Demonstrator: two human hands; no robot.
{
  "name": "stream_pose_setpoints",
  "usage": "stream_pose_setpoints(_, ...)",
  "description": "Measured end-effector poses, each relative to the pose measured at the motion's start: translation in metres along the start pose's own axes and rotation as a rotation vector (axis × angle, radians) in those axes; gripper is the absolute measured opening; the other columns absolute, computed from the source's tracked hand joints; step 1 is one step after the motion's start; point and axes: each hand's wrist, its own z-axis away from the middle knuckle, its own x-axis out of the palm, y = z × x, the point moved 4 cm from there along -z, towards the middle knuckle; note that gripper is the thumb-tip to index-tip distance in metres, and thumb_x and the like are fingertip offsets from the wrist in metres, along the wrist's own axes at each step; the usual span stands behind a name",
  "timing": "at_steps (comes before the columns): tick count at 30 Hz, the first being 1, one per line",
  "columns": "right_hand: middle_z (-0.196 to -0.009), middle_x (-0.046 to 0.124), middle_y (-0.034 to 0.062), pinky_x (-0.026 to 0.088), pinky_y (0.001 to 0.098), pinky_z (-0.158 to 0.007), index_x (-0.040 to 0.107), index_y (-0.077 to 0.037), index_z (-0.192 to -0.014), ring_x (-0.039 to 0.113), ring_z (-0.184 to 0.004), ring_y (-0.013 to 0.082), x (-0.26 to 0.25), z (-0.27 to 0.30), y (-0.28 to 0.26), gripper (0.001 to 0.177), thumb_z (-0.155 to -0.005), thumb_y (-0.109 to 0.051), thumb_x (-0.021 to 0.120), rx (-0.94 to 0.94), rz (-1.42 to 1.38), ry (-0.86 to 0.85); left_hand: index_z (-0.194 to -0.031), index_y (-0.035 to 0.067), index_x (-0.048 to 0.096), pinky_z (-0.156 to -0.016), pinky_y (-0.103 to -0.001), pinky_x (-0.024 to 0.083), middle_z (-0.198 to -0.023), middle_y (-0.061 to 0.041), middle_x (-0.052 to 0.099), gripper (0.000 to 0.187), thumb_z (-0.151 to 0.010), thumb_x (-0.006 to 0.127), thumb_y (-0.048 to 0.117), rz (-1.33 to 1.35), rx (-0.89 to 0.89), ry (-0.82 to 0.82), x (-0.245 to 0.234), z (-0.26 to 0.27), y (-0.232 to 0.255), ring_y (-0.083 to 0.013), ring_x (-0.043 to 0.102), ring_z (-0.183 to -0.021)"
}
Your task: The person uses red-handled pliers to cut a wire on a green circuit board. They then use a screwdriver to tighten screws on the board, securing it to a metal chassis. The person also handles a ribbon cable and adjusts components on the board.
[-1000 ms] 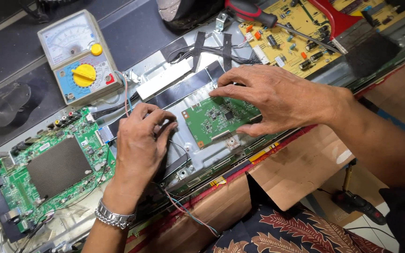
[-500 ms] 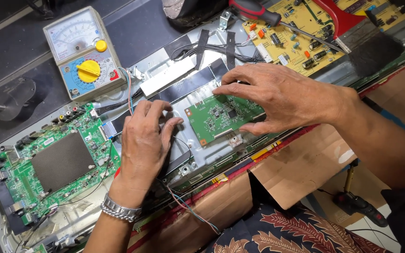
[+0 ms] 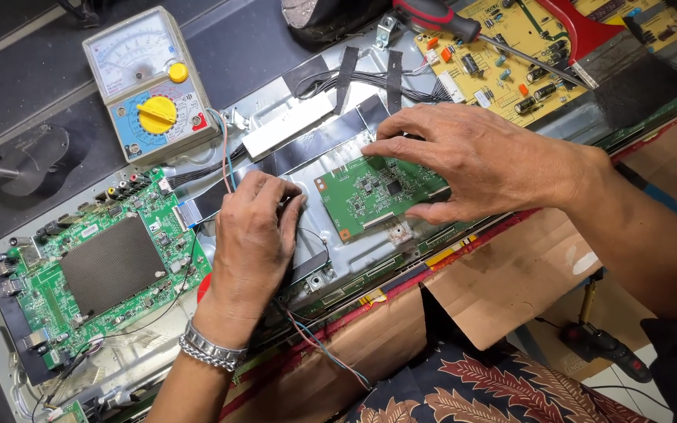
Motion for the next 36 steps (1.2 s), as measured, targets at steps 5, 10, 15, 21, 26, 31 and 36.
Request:
stream_pose_setpoints(5, -0.131, 0.058, 0.019, 0.057, 0.044, -0.083, 0.051, -0.007, -0.143, 0.065, -0.104, 0.0327, 0.002, 0.002, 0.001, 0.089, -0.073, -0.043, 0.092, 0.01, 0.012, -0.007, -0.098, 0.007, 0.061, -0.072, -0.043, 0.045, -0.093, -0.009, 0.057, 0.011, -0.098, 0.071, 0.013, -0.1, -0.084, 0.005, 0.009, 0.002, 0.004, -0.0277, 0.055, -0.08)
stream_pose_setpoints(10, -0.133, 0.057, 0.0184, 0.057, 0.0446, -0.085, 0.05, -0.009, -0.145, 0.065, -0.105, 0.0326, 0.002, 0.004, 0.001, 0.09, -0.073, -0.046, 0.091, 0.025, 0.032, -0.02, -0.1, 0.008, 0.056, -0.071, -0.044, 0.044, -0.096, -0.011, 0.052, 0.012, -0.104, 0.061, 0.018, -0.187, -0.102, -0.062, 0.013, -0.003, 0.009, -0.0307, 0.052, -0.08)
stream_pose_setpoints(15, -0.132, 0.057, 0.0179, 0.057, 0.0443, -0.085, 0.05, -0.009, -0.144, 0.065, -0.104, 0.0321, 0.0, 0.003, -0.001, 0.091, -0.073, -0.046, 0.092, 0.006, 0.044, -0.008, -0.098, 0.011, 0.056, -0.064, -0.043, 0.043, -0.092, -0.01, 0.052, 0.018, -0.109, 0.056, 0.025, -0.367, -0.065, -0.074, 0.017, -0.006, 0.008, -0.0288, 0.05, -0.064)
stream_pose_setpoints(21, -0.134, 0.056, 0.0182, 0.057, 0.044, -0.087, 0.05, -0.008, -0.144, 0.065, -0.106, 0.0336, -0.005, 0.008, -0.002, 0.093, -0.07, -0.046, 0.093, 0.016, 0.062, -0.001, -0.089, 0.01, 0.052, -0.055, -0.031, 0.041, -0.075, -0.003, 0.05, 0.026, -0.112, 0.057, 0.023, -0.132, -0.122, -0.033, -0.002, -0.006, 0.001, -0.0162, 0.04, -0.059)
stream_pose_setpoints(26, -0.135, 0.056, 0.0168, 0.057, 0.0434, -0.084, 0.05, -0.008, -0.144, 0.065, -0.105, 0.0323, -0.004, 0.009, 0.0, 0.092, -0.072, -0.048, 0.091, 0.026, 0.088, -0.008, -0.097, 0.007, 0.073, -0.067, -0.037, 0.058, -0.092, -0.009, 0.068, 0.014, -0.088, 0.082, 0.006, 0.097, -0.021, 0.018, -0.008, -0.007, -0.001, -0.0235, 0.069, -0.076)
stream_pose_setpoints(31, -0.136, 0.057, 0.0196, 0.057, 0.0448, -0.088, 0.051, -0.007, -0.144, 0.065, -0.11, 0.0348, -0.008, 0.004, -0.001, 0.092, -0.072, -0.047, 0.092, 0.015, 0.08, 0.009, -0.096, 0.006, 0.063, -0.069, -0.041, 0.049, -0.093, -0.011, 0.06, 0.01, -0.097, 0.072, 0.01, 0.015, 0.002, -0.032, -0.001, -0.005, 0.001, -0.0269, 0.06, -0.078)
stream_pose_setpoints(36, -0.133, 0.058, 0.0205, 0.057, 0.0451, -0.087, 0.052, -0.006, -0.144, 0.066, -0.11, 0.0353, -0.017, 0.003, 0.0, 0.09, -0.074, -0.046, 0.091, 0.024, 0.091, 0.039, -0.101, 0.008, 0.056, -0.069, -0.04, 0.042, -0.095, -0.01, 0.052, 0.016, -0.105, 0.064, 0.021, -0.215, -0.035, -0.1, 0.014, -0.005, 0.002, -0.0267, 0.05, -0.077)
